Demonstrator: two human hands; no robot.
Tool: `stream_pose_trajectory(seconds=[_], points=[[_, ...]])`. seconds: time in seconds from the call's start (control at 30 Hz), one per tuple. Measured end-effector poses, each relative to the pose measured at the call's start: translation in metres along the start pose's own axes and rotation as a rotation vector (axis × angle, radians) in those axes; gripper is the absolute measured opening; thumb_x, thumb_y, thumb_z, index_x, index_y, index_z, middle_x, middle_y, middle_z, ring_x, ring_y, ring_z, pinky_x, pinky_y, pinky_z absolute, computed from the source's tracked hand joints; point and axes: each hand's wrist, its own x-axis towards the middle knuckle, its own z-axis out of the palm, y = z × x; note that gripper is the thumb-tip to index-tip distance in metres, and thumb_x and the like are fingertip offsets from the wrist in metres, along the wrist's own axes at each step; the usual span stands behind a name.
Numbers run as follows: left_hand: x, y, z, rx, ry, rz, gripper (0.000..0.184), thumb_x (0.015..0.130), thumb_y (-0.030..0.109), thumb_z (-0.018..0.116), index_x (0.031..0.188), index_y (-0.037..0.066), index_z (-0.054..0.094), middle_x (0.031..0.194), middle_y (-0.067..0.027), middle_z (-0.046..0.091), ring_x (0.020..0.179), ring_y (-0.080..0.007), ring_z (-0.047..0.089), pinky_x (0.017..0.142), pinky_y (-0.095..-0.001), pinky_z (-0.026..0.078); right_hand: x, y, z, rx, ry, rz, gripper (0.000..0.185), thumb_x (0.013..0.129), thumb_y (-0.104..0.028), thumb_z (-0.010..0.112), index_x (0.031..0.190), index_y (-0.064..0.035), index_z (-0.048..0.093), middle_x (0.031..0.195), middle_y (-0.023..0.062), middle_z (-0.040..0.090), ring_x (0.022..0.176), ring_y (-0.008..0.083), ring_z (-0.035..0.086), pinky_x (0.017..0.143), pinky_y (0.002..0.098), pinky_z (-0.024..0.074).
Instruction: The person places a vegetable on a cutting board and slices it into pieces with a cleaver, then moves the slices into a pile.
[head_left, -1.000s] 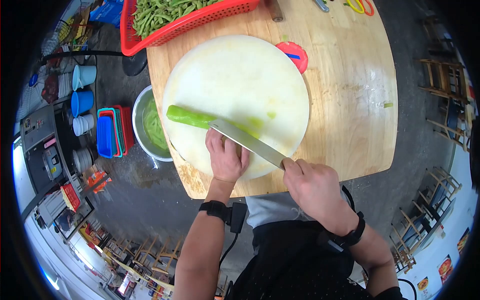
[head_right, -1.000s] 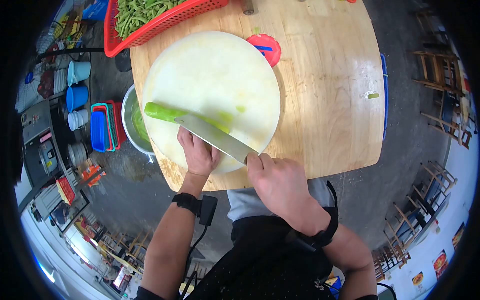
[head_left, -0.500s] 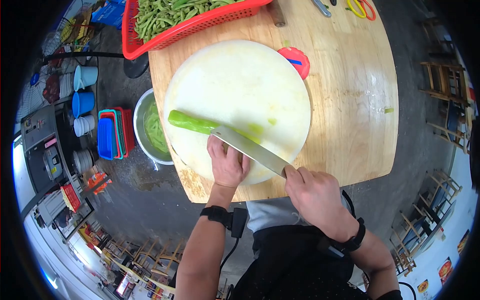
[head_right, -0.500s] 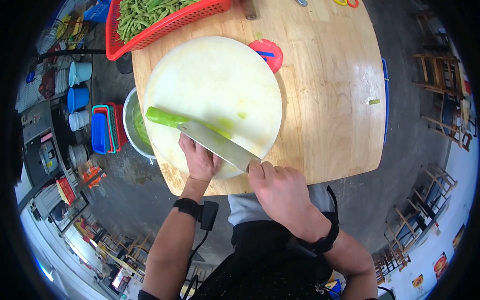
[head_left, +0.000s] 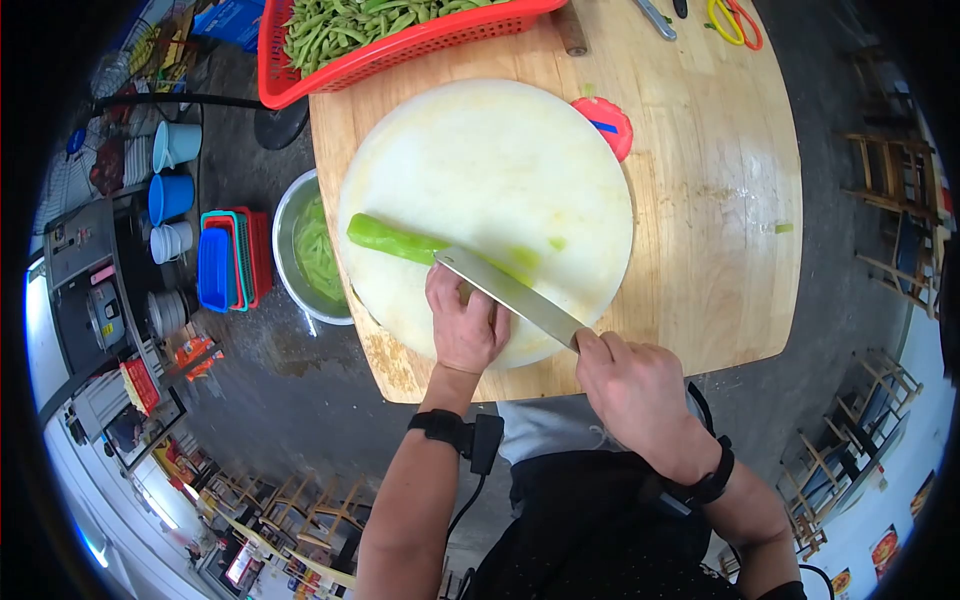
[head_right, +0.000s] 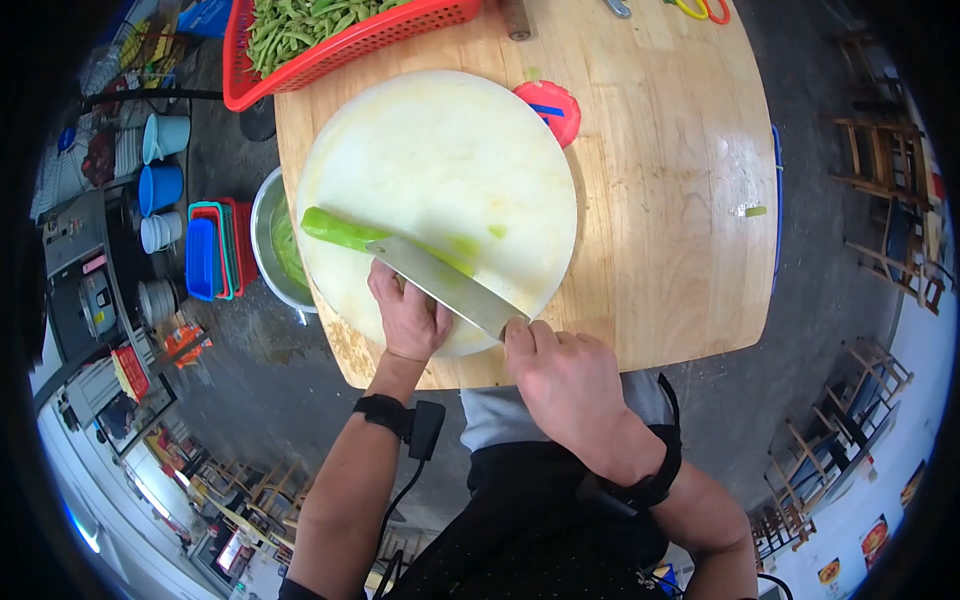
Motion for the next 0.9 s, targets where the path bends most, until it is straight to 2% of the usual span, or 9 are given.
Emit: stream_pose_trajectory(seconds=[0.07,0.13,0.17,0.27,0.57,0.63,0.9], points=[[-0.001,-0.002,0.000,0.002,0.004,0.004,0.040,0.082,0.012,0.082,0.119,0.007,0.068,0.141,-0.0236,0.050,0.133,-0.0488,0.048,0.116,-0.0642,0.040,0.002,-0.001,0.000,-0.007,-0.011,0.002,0.019,0.091,-0.011,0.073,0.109,-0.0053,0.070,0.074,0.0052,0.062,0.060,0.0228,0.067,0.055,0.0367,0.0521],[-0.002,-0.006,0.003,0.022,0.009,0.053,0.050,0.084,0.017,0.077,0.132,0.006,0.066,0.147,-0.0262,0.049,0.135,-0.0499,0.047,0.112,-0.0594,0.038,0.005,-0.001,0.000,-0.019,0.015,-0.023,0.019,0.088,-0.010,0.071,0.106,-0.0048,0.067,0.073,0.0043,0.062,0.059,0.0217,0.067,0.054,0.0359,0.0527],[-0.003,-0.007,0.003,0.022,0.010,0.051,0.050,0.084,0.017,0.077,0.132,0.006,0.066,0.147,-0.0262,0.049,0.135,-0.0499,0.047,0.112,-0.0594,0.038,0.006,-0.001,0.001,-0.029,0.041,-0.048,0.019,0.084,-0.009,0.069,0.102,-0.0043,0.064,0.073,0.0035,0.062,0.058,0.0206,0.068,0.053,0.0352,0.0534],[-0.002,-0.007,0.002,0.015,0.009,0.067,0.051,0.083,0.015,0.077,0.132,0.006,0.065,0.146,-0.0259,0.050,0.134,-0.0503,0.047,0.112,-0.0597,0.038,0.010,-0.001,0.004,-0.004,0.033,-0.041,0.020,0.083,-0.008,0.069,0.102,-0.0039,0.064,0.074,0.0046,0.063,0.059,0.0214,0.069,0.054,0.0352,0.0535],[0.000,-0.002,0.001,0.012,0.025,0.072,0.037,0.086,0.012,0.078,0.120,0.007,0.063,0.139,-0.0234,0.052,0.133,-0.0485,0.048,0.113,-0.0604,0.037,0.038,-0.003,0.033,0.024,0.056,-0.033,0.018,0.083,-0.007,0.068,0.101,-0.0020,0.064,0.078,0.0083,0.065,0.062,0.0251,0.071,0.055,0.0375,0.0552],[0.001,0.000,0.002,0.014,0.040,0.024,0.038,0.082,0.012,0.083,0.115,0.011,0.064,0.136,-0.0181,0.053,0.132,-0.0428,0.050,0.118,-0.0644,0.039,0.033,-0.001,0.038,0.019,0.057,-0.018,0.019,0.084,-0.007,0.069,0.102,-0.0020,0.065,0.078,0.0081,0.066,0.062,0.0253,0.071,0.055,0.0379,0.0553],[0.003,0.002,0.002,0.038,0.061,0.010,0.035,0.089,0.015,0.080,0.119,0.010,0.064,0.133,-0.0158,0.055,0.131,-0.0395,0.052,0.119,-0.0636,0.037,0.010,0.015,0.036,0.064,0.096,-0.002,0.025,0.087,-0.011,0.072,0.110,-0.0028,0.071,0.078,0.0068,0.067,0.060,0.0252,0.070,0.055,0.0391,0.0553]])
